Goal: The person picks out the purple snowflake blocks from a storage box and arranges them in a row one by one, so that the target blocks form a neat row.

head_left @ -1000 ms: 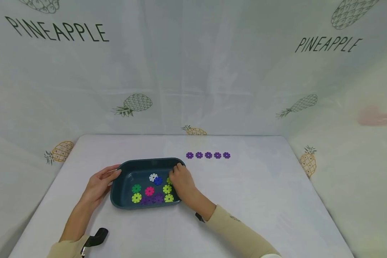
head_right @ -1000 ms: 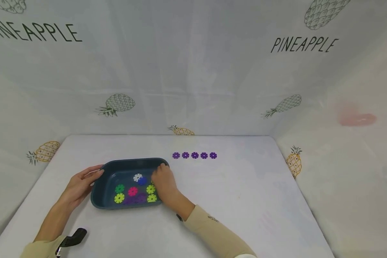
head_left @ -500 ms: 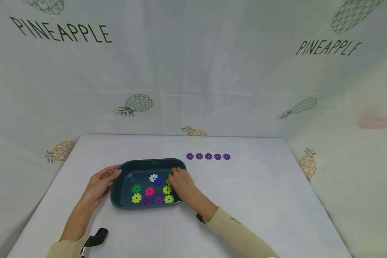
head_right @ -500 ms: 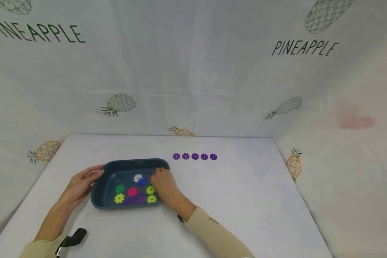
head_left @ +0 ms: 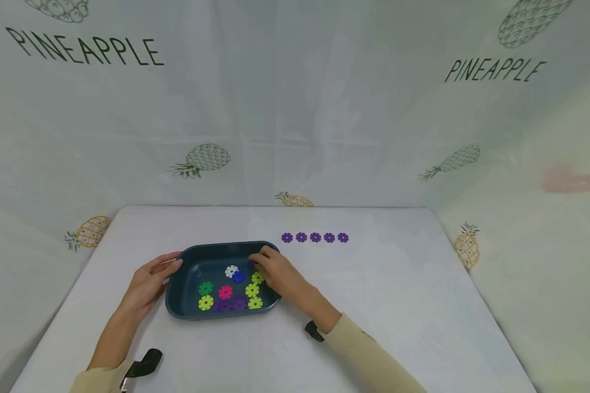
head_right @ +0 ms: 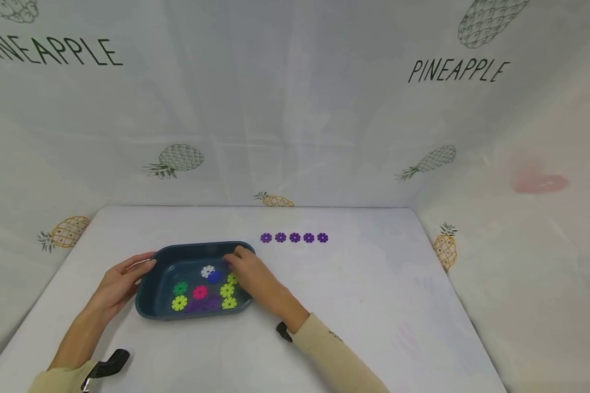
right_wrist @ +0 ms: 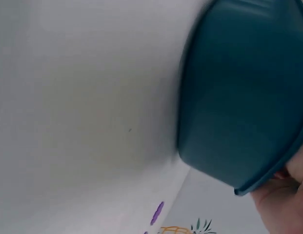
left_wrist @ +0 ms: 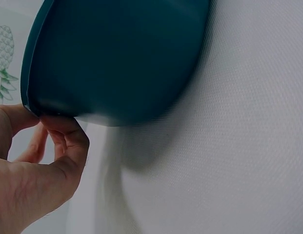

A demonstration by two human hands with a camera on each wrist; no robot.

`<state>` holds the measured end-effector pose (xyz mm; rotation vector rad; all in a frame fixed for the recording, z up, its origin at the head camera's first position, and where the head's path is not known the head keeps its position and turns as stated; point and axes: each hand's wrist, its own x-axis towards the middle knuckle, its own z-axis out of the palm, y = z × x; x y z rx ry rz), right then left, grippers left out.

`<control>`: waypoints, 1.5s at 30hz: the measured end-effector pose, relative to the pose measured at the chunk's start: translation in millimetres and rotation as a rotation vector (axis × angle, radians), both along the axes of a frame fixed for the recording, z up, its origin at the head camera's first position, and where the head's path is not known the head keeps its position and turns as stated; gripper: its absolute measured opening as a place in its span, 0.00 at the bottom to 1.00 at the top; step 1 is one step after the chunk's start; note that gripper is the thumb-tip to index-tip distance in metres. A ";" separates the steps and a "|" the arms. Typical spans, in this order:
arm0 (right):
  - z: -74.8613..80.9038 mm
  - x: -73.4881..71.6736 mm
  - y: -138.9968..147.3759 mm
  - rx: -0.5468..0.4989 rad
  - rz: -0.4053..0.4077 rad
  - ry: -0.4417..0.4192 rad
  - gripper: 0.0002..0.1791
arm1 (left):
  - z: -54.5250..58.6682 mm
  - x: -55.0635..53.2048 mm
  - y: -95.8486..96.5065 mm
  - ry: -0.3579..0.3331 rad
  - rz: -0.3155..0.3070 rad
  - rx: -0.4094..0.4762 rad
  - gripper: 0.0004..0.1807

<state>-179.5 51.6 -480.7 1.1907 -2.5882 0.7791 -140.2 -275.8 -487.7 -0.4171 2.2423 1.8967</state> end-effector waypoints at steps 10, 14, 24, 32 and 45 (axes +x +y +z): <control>2.8 -8.4 15.7 -0.271 0.021 -0.059 0.11 | -2.0 0.5 -1.9 -0.001 0.010 0.010 0.38; 3.8 -11.2 23.8 -0.359 -0.018 -0.104 0.11 | -1.1 0.6 -2.6 0.007 0.013 0.016 0.37; 0.5 -17.8 44.5 -0.488 -0.161 -0.172 0.13 | -0.8 0.8 -1.7 -0.001 0.021 0.018 0.37; -5.6 -26.7 65.7 -0.573 -0.216 -0.200 0.12 | -1.4 0.7 -2.8 0.005 0.018 0.026 0.37; -13.6 -37.9 100.9 -0.670 -0.336 -0.231 0.13 | 0.3 0.3 -2.0 0.011 0.012 0.039 0.37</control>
